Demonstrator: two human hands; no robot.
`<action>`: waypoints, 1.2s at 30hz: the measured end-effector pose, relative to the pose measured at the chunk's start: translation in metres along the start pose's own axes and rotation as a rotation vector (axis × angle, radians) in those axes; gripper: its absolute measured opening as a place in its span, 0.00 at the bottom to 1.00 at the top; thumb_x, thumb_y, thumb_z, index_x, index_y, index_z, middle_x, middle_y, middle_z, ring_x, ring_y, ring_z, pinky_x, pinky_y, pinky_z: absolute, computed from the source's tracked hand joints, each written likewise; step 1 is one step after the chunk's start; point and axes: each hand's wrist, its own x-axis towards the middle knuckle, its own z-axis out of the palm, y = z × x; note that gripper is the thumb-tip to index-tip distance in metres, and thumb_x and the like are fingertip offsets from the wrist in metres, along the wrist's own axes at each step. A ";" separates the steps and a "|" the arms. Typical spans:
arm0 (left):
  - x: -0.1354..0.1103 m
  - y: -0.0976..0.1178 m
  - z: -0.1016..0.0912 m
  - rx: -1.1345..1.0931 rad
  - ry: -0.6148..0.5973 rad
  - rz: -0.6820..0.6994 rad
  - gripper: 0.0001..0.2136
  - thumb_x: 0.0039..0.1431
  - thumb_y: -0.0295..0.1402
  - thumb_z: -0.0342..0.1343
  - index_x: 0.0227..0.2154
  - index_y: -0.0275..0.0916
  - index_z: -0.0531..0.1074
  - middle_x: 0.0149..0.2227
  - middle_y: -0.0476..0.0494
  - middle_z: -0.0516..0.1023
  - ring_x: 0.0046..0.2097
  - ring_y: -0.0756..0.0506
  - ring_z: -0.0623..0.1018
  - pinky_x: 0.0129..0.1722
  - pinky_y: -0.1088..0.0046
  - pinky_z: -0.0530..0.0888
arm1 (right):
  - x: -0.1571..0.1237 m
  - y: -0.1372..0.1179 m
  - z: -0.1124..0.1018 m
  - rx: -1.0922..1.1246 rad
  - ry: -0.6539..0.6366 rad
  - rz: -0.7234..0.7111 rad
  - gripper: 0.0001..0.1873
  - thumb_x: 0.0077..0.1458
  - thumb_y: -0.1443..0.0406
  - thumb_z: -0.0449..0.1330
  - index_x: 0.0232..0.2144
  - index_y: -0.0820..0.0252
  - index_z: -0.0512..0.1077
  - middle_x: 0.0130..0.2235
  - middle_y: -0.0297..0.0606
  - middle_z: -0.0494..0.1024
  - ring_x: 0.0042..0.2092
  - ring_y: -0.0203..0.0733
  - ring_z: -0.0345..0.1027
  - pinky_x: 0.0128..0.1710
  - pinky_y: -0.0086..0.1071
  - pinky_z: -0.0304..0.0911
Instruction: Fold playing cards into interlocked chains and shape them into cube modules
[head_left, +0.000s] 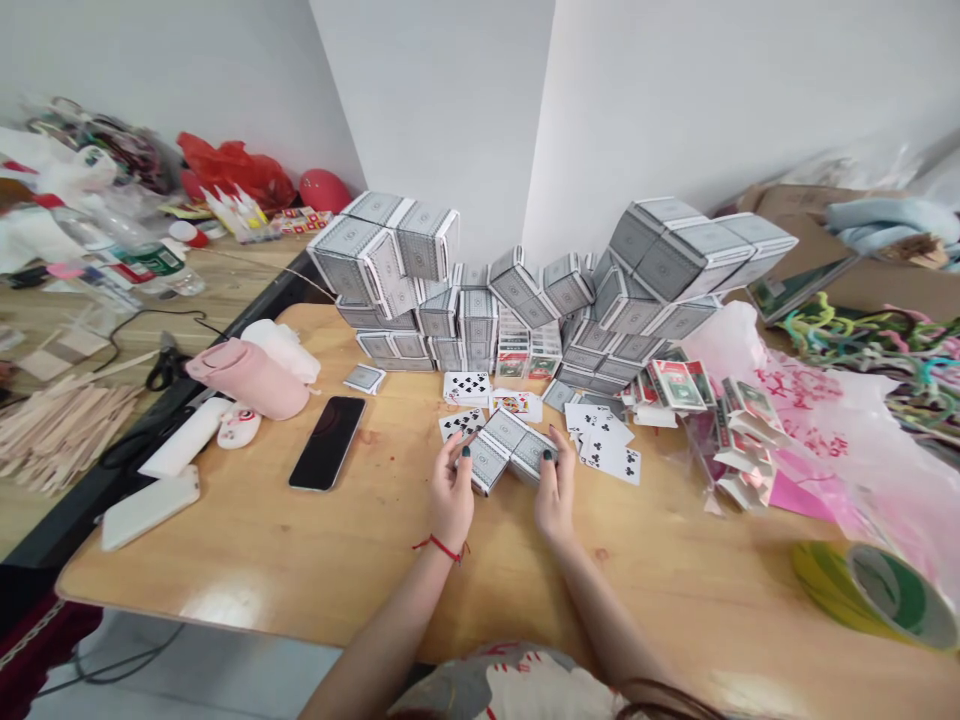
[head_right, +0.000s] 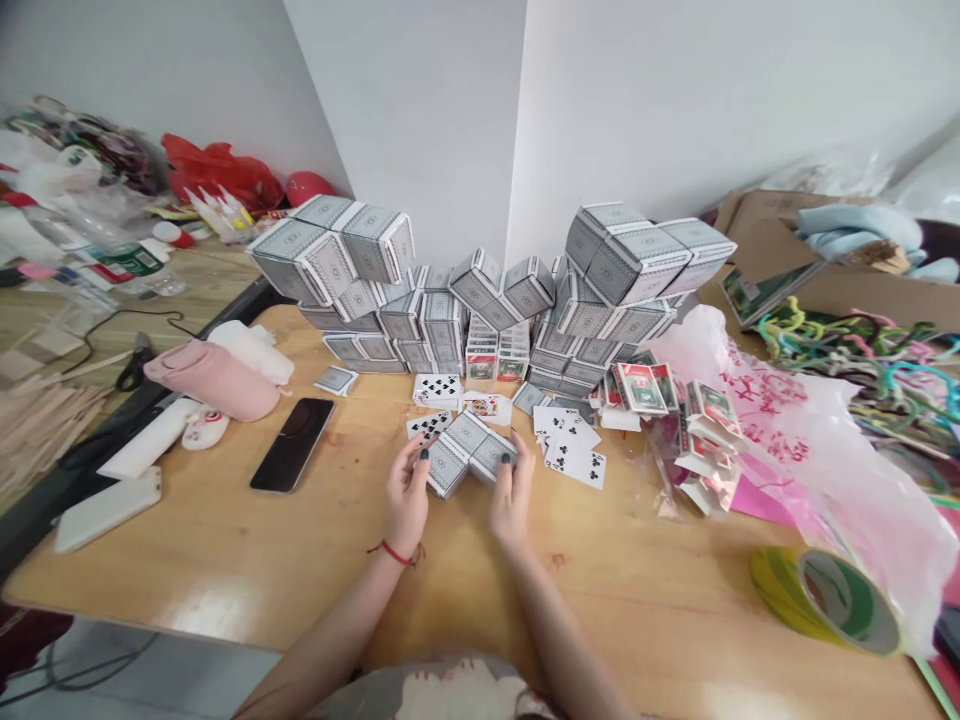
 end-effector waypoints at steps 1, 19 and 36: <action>0.001 0.001 0.001 -0.044 0.018 -0.010 0.21 0.54 0.40 0.52 0.49 0.36 0.64 0.50 0.35 0.70 0.51 0.43 0.71 0.47 0.68 0.70 | 0.001 0.000 0.002 0.040 0.048 0.043 0.23 0.57 0.58 0.42 0.54 0.57 0.57 0.54 0.44 0.61 0.56 0.45 0.53 0.54 0.44 0.50; -0.006 -0.002 0.000 0.193 -0.004 0.066 0.17 0.58 0.42 0.46 0.45 0.38 0.66 0.47 0.38 0.71 0.50 0.44 0.70 0.49 0.65 0.66 | 0.014 -0.003 0.000 0.098 0.090 0.153 0.17 0.55 0.56 0.47 0.40 0.60 0.66 0.40 0.41 0.71 0.44 0.43 0.62 0.45 0.37 0.56; 0.020 0.066 -0.008 0.167 -0.568 0.447 0.25 0.53 0.41 0.53 0.54 0.41 0.59 0.58 0.37 0.58 0.60 0.38 0.57 0.58 0.57 0.55 | 0.021 -0.031 -0.037 0.470 -0.410 0.036 0.33 0.40 0.57 0.65 0.48 0.52 0.57 0.47 0.40 0.66 0.49 0.46 0.61 0.47 0.38 0.59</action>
